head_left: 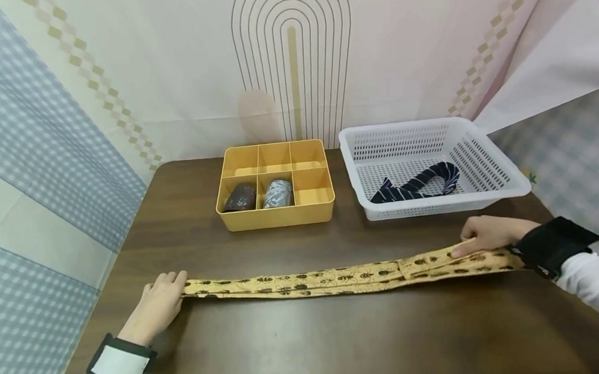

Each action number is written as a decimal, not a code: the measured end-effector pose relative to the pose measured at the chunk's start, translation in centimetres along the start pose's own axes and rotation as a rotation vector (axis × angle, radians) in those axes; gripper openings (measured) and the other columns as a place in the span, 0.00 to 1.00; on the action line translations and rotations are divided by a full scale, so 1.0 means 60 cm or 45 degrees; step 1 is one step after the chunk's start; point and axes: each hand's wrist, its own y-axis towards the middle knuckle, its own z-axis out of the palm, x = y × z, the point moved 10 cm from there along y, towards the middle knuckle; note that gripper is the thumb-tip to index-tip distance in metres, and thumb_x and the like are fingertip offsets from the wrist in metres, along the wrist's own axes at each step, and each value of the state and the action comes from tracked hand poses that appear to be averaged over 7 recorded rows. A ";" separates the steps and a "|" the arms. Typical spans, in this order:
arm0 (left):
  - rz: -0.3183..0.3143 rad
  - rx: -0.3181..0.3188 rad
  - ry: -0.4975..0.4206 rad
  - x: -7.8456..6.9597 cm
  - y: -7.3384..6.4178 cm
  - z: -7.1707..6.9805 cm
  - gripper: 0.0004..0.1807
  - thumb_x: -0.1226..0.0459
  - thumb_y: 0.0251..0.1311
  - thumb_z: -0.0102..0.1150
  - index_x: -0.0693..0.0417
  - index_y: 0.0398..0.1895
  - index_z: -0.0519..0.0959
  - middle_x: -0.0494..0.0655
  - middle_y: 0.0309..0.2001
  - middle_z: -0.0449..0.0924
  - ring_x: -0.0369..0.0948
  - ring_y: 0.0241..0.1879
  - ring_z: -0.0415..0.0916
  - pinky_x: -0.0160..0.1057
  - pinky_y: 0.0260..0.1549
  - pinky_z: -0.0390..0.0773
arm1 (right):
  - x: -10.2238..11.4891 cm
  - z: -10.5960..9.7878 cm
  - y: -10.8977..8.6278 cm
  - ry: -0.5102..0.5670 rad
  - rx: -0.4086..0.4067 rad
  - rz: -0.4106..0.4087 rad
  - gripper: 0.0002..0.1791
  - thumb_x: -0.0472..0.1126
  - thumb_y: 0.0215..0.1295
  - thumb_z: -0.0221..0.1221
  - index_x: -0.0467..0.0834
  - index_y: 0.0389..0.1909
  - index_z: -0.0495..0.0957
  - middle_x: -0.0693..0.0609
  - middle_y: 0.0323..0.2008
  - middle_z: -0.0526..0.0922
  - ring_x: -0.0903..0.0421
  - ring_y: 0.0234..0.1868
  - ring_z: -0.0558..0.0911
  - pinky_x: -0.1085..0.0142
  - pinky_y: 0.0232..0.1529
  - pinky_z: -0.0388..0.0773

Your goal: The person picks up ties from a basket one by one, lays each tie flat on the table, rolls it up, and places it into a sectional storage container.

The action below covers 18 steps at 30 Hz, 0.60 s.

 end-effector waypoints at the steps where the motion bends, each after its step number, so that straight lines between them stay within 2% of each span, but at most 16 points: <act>1: -0.021 0.014 0.001 0.004 0.001 0.004 0.16 0.75 0.47 0.65 0.64 0.38 0.70 0.57 0.32 0.75 0.54 0.34 0.72 0.55 0.26 0.73 | -0.010 -0.003 -0.006 -0.005 -0.045 -0.018 0.26 0.51 0.62 0.62 0.41 0.14 0.62 0.62 0.14 0.53 0.69 0.16 0.51 0.72 0.22 0.52; 4: -0.032 0.007 0.009 0.007 0.007 0.011 0.19 0.71 0.49 0.67 0.66 0.40 0.68 0.59 0.33 0.74 0.56 0.35 0.72 0.54 0.24 0.73 | -0.050 -0.017 -0.021 -0.019 -0.198 0.015 0.24 0.52 0.61 0.62 0.44 0.16 0.63 0.61 0.16 0.55 0.69 0.17 0.52 0.70 0.23 0.53; 6: -0.021 0.019 -0.026 0.003 0.011 0.017 0.22 0.62 0.52 0.68 0.64 0.40 0.66 0.57 0.32 0.72 0.54 0.35 0.71 0.51 0.22 0.71 | -0.077 -0.030 -0.032 -0.056 -0.312 0.076 0.20 0.51 0.60 0.62 0.45 0.18 0.68 0.60 0.17 0.60 0.68 0.17 0.57 0.69 0.24 0.57; 8: -0.015 0.060 -0.128 -0.001 0.016 0.024 0.26 0.52 0.53 0.68 0.58 0.41 0.66 0.52 0.32 0.71 0.50 0.35 0.69 0.46 0.24 0.68 | -0.101 -0.044 -0.044 -0.137 -0.431 0.141 0.16 0.52 0.59 0.64 0.44 0.24 0.75 0.56 0.22 0.70 0.65 0.21 0.66 0.68 0.26 0.63; 10: -0.016 0.101 -0.257 -0.001 0.020 0.028 0.26 0.46 0.52 0.65 0.52 0.41 0.66 0.46 0.33 0.71 0.44 0.36 0.67 0.41 0.27 0.65 | -0.117 -0.057 -0.056 -0.221 -0.538 0.193 0.18 0.53 0.56 0.66 0.42 0.34 0.79 0.50 0.30 0.78 0.59 0.27 0.74 0.64 0.29 0.68; 12: -0.008 0.103 -0.388 0.002 0.022 0.025 0.21 0.47 0.52 0.66 0.48 0.39 0.69 0.40 0.31 0.71 0.39 0.35 0.65 0.38 0.29 0.63 | -0.126 -0.063 -0.066 -0.266 -0.617 0.212 0.23 0.53 0.53 0.68 0.39 0.41 0.79 0.47 0.36 0.81 0.53 0.33 0.78 0.60 0.32 0.72; 14: 0.027 0.078 -0.481 0.005 0.022 0.015 0.14 0.55 0.52 0.67 0.47 0.36 0.74 0.36 0.29 0.70 0.34 0.33 0.63 0.35 0.30 0.64 | -0.133 -0.062 -0.073 -0.253 -0.656 0.223 0.26 0.54 0.53 0.68 0.37 0.43 0.79 0.47 0.36 0.81 0.54 0.33 0.78 0.59 0.33 0.72; 16: 0.067 0.059 -0.536 0.010 0.019 0.003 0.08 0.60 0.51 0.68 0.47 0.32 0.77 0.34 0.27 0.70 0.30 0.30 0.63 0.33 0.29 0.67 | -0.137 -0.057 -0.076 -0.179 -0.660 0.227 0.23 0.53 0.55 0.67 0.38 0.42 0.79 0.51 0.32 0.81 0.59 0.29 0.76 0.62 0.31 0.70; 18: 0.075 0.083 -0.620 0.019 0.014 -0.004 0.06 0.61 0.52 0.67 0.46 0.31 0.79 0.33 0.27 0.71 0.27 0.28 0.63 0.30 0.27 0.69 | -0.140 -0.053 -0.081 -0.092 -0.654 0.242 0.19 0.52 0.60 0.64 0.41 0.41 0.79 0.54 0.29 0.80 0.63 0.24 0.72 0.65 0.29 0.67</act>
